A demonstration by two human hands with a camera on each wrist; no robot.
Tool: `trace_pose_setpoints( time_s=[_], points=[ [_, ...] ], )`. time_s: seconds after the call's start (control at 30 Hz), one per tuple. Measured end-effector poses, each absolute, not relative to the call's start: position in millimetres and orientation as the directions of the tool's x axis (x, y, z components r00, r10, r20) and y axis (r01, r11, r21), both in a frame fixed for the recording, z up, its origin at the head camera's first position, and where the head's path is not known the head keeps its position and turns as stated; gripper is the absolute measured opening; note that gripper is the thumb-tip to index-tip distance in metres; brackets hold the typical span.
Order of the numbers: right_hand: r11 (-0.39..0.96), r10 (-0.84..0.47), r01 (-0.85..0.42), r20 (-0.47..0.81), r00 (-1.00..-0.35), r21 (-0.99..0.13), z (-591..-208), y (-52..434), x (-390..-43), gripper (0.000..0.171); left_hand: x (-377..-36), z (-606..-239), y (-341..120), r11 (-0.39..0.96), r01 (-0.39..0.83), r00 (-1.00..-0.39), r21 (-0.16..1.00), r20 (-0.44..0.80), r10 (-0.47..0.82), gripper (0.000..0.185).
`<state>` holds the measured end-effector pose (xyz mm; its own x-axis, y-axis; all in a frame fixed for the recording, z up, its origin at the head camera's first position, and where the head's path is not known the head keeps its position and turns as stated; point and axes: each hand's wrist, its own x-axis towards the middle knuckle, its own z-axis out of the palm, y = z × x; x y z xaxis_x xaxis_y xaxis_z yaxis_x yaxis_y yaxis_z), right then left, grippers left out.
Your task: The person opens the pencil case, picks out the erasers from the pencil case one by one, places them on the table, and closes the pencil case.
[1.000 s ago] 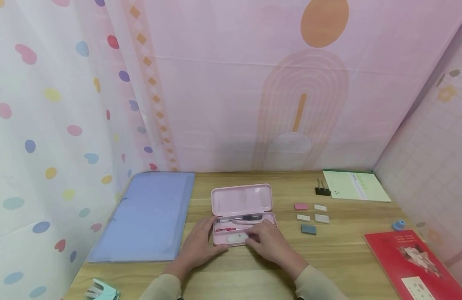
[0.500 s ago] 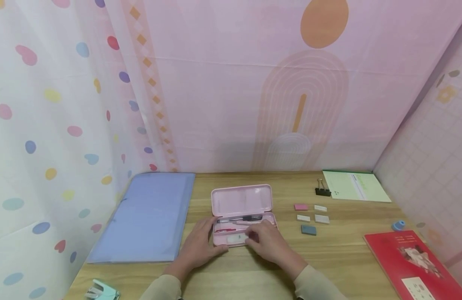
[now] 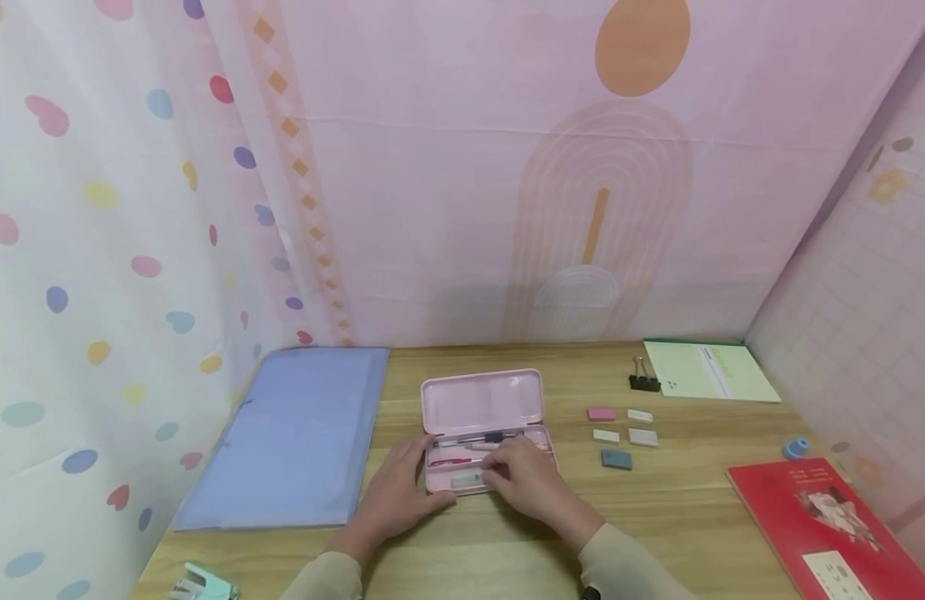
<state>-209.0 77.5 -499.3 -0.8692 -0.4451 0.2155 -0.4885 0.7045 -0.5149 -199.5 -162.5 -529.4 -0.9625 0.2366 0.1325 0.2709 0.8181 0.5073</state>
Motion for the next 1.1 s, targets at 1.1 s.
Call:
trace_pose_setpoints(
  time_s=[1.1],
  points=[
    [0.782, -0.069, -0.098, 0.070, -0.995, -0.616, -484.3, 275.6, -164.2, 0.012, -200.8, -529.6, -162.0, 0.818, 0.255, -0.966, 0.516, 0.109, 0.233, 0.108]
  ],
)
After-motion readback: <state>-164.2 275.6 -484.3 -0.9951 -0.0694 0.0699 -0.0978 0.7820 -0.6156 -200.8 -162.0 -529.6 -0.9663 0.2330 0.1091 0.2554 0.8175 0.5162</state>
